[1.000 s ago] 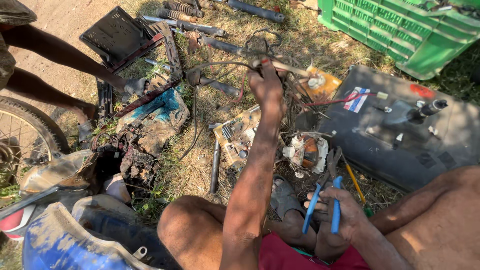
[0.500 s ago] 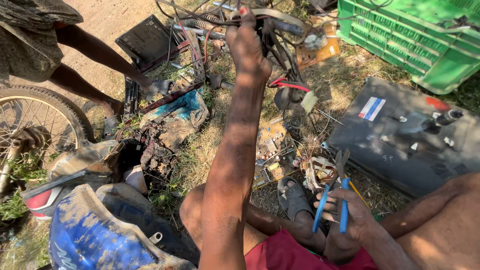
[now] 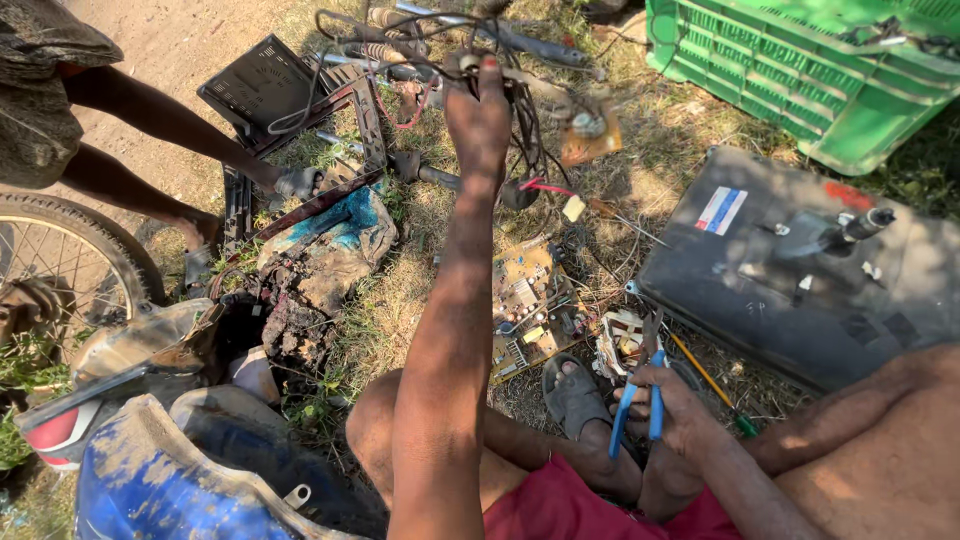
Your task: The person sits on the ground outdoors and repairs a disassembled electronic device. They use a screwdriver to adjust internal components, then use pliers to cut and strip wires connected to a circuit board. A second person briefly stands nearby.
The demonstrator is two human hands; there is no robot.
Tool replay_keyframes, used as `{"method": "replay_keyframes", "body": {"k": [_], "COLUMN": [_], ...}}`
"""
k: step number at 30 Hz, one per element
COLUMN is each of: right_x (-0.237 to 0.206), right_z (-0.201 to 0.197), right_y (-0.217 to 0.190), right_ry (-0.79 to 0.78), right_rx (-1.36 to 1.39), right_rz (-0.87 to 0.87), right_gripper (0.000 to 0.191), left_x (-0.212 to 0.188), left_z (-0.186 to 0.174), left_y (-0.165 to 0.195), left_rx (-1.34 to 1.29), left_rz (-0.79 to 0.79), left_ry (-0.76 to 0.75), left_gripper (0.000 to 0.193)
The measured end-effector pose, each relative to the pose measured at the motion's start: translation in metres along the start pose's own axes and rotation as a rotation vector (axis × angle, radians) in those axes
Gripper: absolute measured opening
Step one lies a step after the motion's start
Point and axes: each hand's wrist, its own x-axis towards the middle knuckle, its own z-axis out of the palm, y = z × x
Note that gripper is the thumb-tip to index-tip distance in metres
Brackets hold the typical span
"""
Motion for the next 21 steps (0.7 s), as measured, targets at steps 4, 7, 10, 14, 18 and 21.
{"method": "replay_keyframes", "body": {"k": [4,7,10,14,18,21], "right_x": [-0.010,-0.013,-0.009,-0.002,0.000,-0.001], "right_z": [0.011,0.012,0.009,0.007,0.009,0.009], "right_y": [-0.007,-0.007,-0.004,0.001,0.002,-0.002], "right_ry": [0.074,0.159,0.181,0.225,0.247,0.239], "right_rx": [-0.044,-0.083,-0.052,-0.036,0.052,0.107], "right_rz": [0.031,0.026,0.034,0.058,0.110,0.163], "right_gripper": [0.021,0.026,0.031,0.033,0.033,0.036], "left_x": [-0.066,-0.142,-0.186,-0.232,-0.249,-0.253], "left_z": [-0.021,-0.034,-0.019,0.026,0.072,0.087], "left_y": [-0.065,-0.086,-0.093,-0.105,-0.138,-0.149], "left_rx": [0.536,1.102,1.098,0.795,0.896,0.983], "left_rz": [-0.218,-0.245,-0.336,-0.331,0.161,0.190], "left_ry": [-0.420,-0.768,-1.188,-1.311,-1.099,-1.156], "left_gripper": [0.047,0.031,0.029,0.044,0.058,0.052]}}
